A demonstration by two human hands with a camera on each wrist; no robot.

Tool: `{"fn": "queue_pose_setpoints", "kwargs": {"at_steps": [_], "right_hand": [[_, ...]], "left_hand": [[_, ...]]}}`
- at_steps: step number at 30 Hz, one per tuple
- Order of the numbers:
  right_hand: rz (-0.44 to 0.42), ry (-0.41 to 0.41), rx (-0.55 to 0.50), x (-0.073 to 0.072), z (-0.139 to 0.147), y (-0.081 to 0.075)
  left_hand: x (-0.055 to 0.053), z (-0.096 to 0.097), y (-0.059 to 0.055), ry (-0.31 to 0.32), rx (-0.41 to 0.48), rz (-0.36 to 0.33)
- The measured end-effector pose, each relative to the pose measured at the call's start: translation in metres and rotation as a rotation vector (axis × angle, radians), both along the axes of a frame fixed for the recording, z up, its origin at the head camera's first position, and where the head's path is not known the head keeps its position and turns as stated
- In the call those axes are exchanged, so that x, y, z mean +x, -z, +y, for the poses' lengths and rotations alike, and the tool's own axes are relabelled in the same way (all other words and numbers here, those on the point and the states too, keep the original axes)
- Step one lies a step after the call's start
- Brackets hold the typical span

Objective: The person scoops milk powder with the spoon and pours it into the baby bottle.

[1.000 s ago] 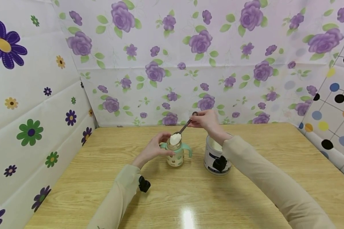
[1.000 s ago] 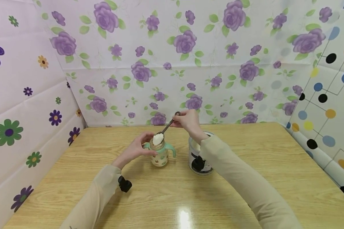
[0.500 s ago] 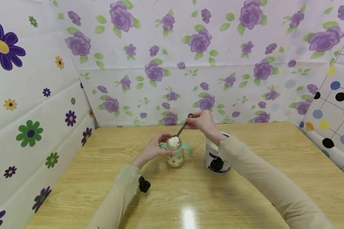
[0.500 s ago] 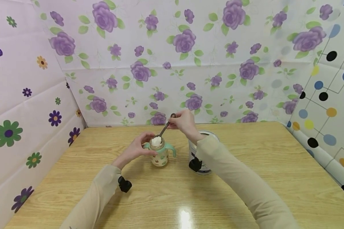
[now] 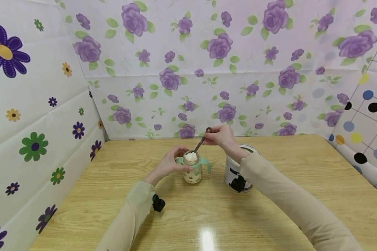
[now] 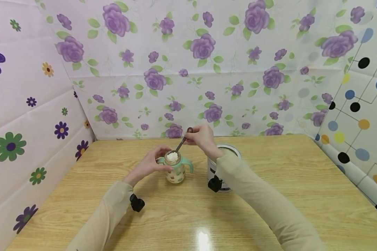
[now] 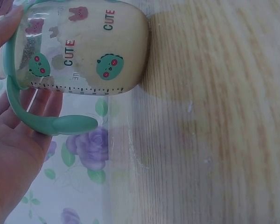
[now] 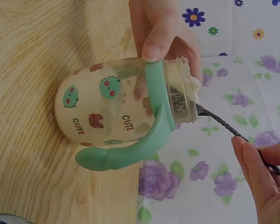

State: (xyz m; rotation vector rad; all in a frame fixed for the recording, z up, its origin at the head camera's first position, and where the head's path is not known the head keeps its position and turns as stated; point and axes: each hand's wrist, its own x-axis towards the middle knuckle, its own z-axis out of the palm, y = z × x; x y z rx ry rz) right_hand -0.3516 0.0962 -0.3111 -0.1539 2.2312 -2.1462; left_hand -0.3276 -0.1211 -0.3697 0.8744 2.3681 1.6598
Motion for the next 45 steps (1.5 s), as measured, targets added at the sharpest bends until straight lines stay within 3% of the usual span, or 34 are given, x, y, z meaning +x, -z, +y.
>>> {"fn": "queue_pose_setpoints", "kwargs": {"at_steps": [17, 29, 41, 45], "right_hand": [[-0.022, -0.033, -0.046, -0.003, 0.002, 0.009], [0.050, -0.205, -0.037, -0.004, 0.014, 0.013], [0.063, -0.371, -0.080, -0.005, 0.028, 0.016], [0.159, -0.430, -0.018, -0.006, 0.032, 0.018]], "left_hand": [[0.003, 0.001, -0.002, 0.005, 0.002, -0.011], [0.003, 0.000, -0.001, 0.007, 0.008, -0.001], [0.003, 0.000, -0.001, -0.002, -0.003, 0.013], [0.002, 0.000, -0.001, 0.000, -0.015, 0.015]]}}
